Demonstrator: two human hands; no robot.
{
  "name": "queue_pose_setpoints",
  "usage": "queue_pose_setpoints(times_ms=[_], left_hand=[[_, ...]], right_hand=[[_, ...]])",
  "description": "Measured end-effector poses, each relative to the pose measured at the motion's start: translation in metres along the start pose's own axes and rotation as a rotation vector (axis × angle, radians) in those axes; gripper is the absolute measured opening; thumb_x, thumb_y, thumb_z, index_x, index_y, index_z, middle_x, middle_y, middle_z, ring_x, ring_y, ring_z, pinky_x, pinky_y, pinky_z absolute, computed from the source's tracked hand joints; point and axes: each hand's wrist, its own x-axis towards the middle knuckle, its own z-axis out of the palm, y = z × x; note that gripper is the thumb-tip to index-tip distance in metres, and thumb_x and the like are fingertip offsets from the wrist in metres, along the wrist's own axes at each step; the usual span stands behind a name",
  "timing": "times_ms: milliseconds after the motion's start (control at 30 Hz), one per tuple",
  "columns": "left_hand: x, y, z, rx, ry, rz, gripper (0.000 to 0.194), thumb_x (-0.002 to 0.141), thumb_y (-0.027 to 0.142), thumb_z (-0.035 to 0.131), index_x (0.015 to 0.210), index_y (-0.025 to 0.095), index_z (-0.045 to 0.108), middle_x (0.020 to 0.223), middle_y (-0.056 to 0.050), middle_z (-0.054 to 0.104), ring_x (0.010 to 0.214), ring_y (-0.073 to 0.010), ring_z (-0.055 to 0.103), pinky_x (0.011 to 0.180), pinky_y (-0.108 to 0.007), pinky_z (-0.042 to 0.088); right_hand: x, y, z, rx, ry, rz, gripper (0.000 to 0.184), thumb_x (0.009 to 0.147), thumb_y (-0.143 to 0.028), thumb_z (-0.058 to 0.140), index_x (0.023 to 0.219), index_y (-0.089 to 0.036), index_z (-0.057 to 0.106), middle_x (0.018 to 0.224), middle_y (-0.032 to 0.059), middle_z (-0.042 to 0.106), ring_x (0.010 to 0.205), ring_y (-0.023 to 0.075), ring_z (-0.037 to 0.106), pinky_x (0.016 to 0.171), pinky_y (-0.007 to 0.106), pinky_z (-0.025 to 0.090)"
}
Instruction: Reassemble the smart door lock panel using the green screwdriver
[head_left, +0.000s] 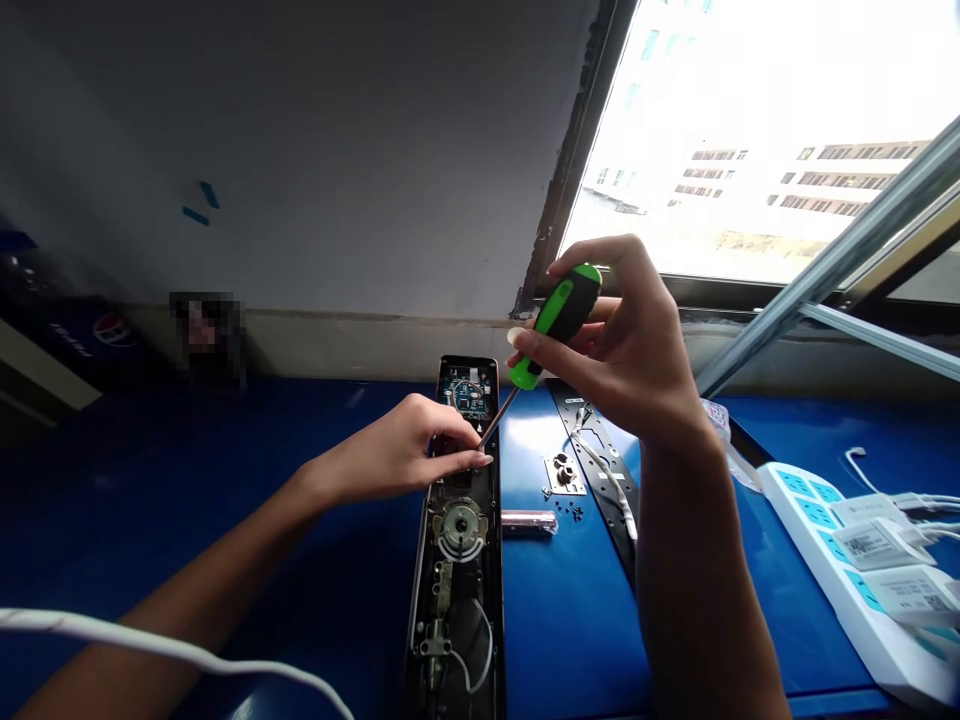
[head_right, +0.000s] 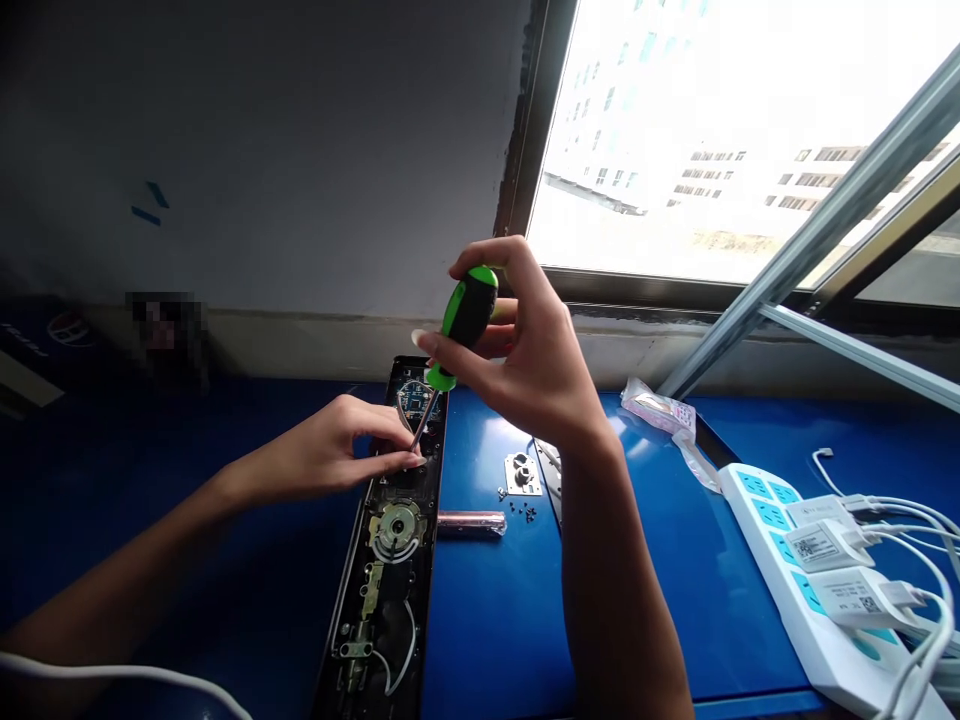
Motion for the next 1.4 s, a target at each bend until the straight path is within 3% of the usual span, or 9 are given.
queue_pose_setpoints(times_ms=[267, 433, 533, 700, 900, 1200, 1400], left_hand=[[0.0, -0.001, -0.002, -0.202, -0.025, -0.148, 0.015, 0.086, 0.028, 0.083, 0.095, 0.016, 0.082, 0.086, -0.004, 0.08, 0.077, -0.0175, 0.074, 0.07, -0.025, 0.058], [0.001, 0.002, -0.002, -0.306, 0.048, -0.211, 0.017, 0.083, 0.024, 0.084, 0.098, 0.016, 0.082, 0.09, -0.004, 0.082, 0.083, -0.0181, 0.077, 0.074, -0.025, 0.061], [0.001, 0.0, -0.002, -0.324, 0.09, -0.207, 0.019, 0.082, 0.025, 0.085, 0.098, 0.016, 0.082, 0.092, -0.005, 0.083, 0.086, -0.0197, 0.078, 0.078, -0.027, 0.064], [0.001, -0.005, -0.003, -0.33, 0.048, -0.183, 0.03, 0.081, 0.024, 0.085, 0.109, 0.014, 0.081, 0.099, -0.008, 0.083, 0.091, -0.0233, 0.08, 0.086, -0.035, 0.067], [-0.001, -0.012, -0.001, -0.274, 0.088, -0.057, 0.03, 0.082, 0.021, 0.085, 0.112, 0.015, 0.08, 0.097, -0.007, 0.083, 0.088, -0.0207, 0.081, 0.081, -0.029, 0.068], [0.0, -0.012, 0.003, -0.257, 0.24, -0.01, 0.031, 0.077, 0.026, 0.091, 0.103, 0.014, 0.08, 0.087, -0.006, 0.083, 0.079, -0.0199, 0.081, 0.072, -0.026, 0.068], [0.0, -0.013, 0.002, -0.296, 0.172, -0.004, 0.033, 0.08, 0.022, 0.088, 0.11, 0.013, 0.079, 0.093, -0.007, 0.083, 0.084, -0.0204, 0.082, 0.08, -0.029, 0.07]], right_hand=[[0.002, 0.002, -0.001, -0.01, 0.011, -0.021, 0.053, 0.079, -0.044, 0.088, 0.12, -0.031, 0.057, 0.106, 0.0002, 0.067, 0.076, 0.0181, 0.077, 0.066, 0.035, 0.072], [0.002, 0.005, -0.002, -0.023, 0.012, -0.006, 0.06, 0.079, -0.047, 0.088, 0.127, -0.032, 0.056, 0.104, 0.0002, 0.07, 0.078, 0.02, 0.078, 0.068, 0.036, 0.072], [0.002, 0.007, -0.003, -0.019, 0.017, 0.012, 0.063, 0.079, -0.048, 0.087, 0.131, -0.033, 0.054, 0.096, -0.0008, 0.07, 0.078, 0.0217, 0.079, 0.07, 0.038, 0.072], [0.002, 0.01, -0.005, -0.04, 0.027, 0.03, 0.064, 0.079, -0.051, 0.087, 0.13, -0.032, 0.053, 0.095, -0.0001, 0.07, 0.081, 0.0241, 0.08, 0.071, 0.039, 0.072], [0.002, 0.008, -0.004, -0.038, 0.031, 0.036, 0.059, 0.08, -0.048, 0.086, 0.126, -0.031, 0.055, 0.093, 0.0, 0.069, 0.081, 0.0249, 0.081, 0.07, 0.04, 0.072], [0.002, 0.007, -0.009, -0.085, 0.081, 0.022, 0.062, 0.078, -0.048, 0.088, 0.127, -0.032, 0.054, 0.093, -0.0006, 0.069, 0.079, 0.0253, 0.08, 0.07, 0.042, 0.072], [0.002, 0.005, -0.009, -0.105, 0.048, 0.014, 0.058, 0.08, -0.046, 0.086, 0.125, -0.031, 0.053, 0.092, -0.0004, 0.069, 0.081, 0.0258, 0.08, 0.07, 0.041, 0.072]])
